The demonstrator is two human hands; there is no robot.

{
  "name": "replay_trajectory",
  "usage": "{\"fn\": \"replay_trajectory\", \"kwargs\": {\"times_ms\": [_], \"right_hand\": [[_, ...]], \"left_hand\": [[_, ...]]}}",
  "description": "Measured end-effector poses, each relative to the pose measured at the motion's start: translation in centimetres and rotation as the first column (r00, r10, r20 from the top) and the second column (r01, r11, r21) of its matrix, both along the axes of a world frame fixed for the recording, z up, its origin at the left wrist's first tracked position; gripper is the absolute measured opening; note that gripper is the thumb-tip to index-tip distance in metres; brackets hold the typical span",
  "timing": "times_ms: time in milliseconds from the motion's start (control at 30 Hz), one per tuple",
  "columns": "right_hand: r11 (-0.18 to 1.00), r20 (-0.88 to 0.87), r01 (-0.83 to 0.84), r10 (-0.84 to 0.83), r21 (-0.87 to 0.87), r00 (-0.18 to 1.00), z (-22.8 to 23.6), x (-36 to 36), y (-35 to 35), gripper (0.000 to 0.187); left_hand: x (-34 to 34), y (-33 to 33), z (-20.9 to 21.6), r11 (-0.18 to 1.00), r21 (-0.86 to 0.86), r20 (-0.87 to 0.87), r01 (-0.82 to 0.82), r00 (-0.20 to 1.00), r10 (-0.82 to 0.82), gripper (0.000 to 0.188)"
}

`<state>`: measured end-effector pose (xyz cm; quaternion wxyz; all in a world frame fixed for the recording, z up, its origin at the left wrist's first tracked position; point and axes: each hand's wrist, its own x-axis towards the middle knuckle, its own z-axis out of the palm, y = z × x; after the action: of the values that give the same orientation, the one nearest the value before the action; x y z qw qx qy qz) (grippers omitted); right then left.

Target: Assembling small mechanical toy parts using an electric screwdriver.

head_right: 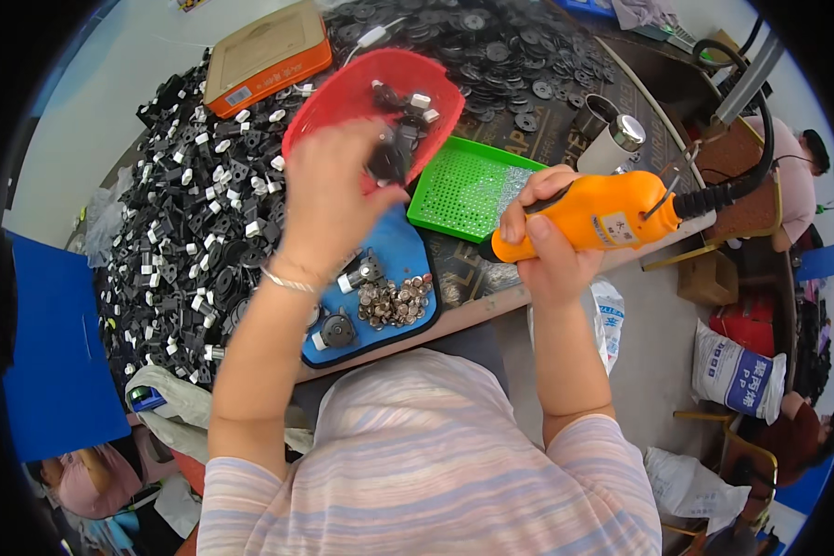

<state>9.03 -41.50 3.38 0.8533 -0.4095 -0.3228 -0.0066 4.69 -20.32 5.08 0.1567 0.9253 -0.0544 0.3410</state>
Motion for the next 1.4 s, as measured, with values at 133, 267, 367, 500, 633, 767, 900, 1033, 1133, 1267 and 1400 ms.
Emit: {"fn": "replay_trajectory", "kwargs": {"times_ms": [133,267,367,500,633,767,900,1033,1133,1267,1400], "right_hand": [[1.000,0.033,-0.015,0.016,-0.018,0.999,-0.2,0.1,-0.2,0.026],[1.000,-0.004,-0.019,0.019,0.010,1.000,-0.2,0.4,-0.5,0.026],[0.999,-0.041,-0.041,0.043,0.032,0.998,-0.5,0.3,-0.1,0.026],[0.995,0.015,-0.073,0.074,-0.063,0.997,-0.4,-0.5,1.2,0.027],[0.976,0.031,-0.214,0.216,-0.042,0.976,0.3,-1.7,4.3,0.029],[0.911,0.013,-0.413,0.413,-0.004,0.911,0.8,-3.7,8.6,0.027],[0.885,0.055,-0.442,0.453,-0.146,0.890,0.2,-6.0,12.5,0.030],[0.869,0.061,-0.433,0.459,-0.240,0.886,-0.7,-7.6,14.7,0.029],[0.866,0.101,-0.412,0.454,-0.285,0.885,-1.4,-8.1,15.8,0.029],[0.844,0.042,-0.434,0.469,-0.314,0.882,-1.5,-8.5,16.4,0.027],[0.797,0.082,-0.467,0.533,-0.383,0.842,-1.7,-8.3,16.6,0.026]], "left_hand": [[-2.3,4.0,1.4,0.993,-0.091,-0.283,-0.079,0.958,0.050,0.046],[-8.1,7.0,-0.9,0.955,-0.296,-0.622,-0.031,0.764,-0.168,0.035],[-11.4,6.9,-2.0,0.967,-0.232,-0.720,-0.107,0.687,-0.096,0.034],[-14.9,6.1,-4.5,0.922,-0.247,-0.655,-0.298,0.753,0.068,0.046],[-16.3,4.7,-6.8,0.836,-0.374,-0.610,-0.402,0.786,0.105,0.051],[-16.6,3.7,-8.7,0.787,-0.483,-0.482,-0.383,0.867,0.126,0.047],[-16.4,3.7,-9.4,0.740,-0.541,-0.464,-0.401,0.875,0.134,0.043],[-16.4,3.8,-9.2,0.734,-0.539,-0.503,-0.414,0.857,0.114,0.042],[-16.5,3.9,-9.6,0.729,-0.565,-0.479,-0.387,0.873,0.092,0.042],[-16.5,3.9,-10.2,0.700,-0.622,-0.435,-0.352,0.898,0.065,0.041],[-16.6,3.9,-10.5,0.710,-0.623,-0.407,-0.329,0.911,0.066,0.041]]}}
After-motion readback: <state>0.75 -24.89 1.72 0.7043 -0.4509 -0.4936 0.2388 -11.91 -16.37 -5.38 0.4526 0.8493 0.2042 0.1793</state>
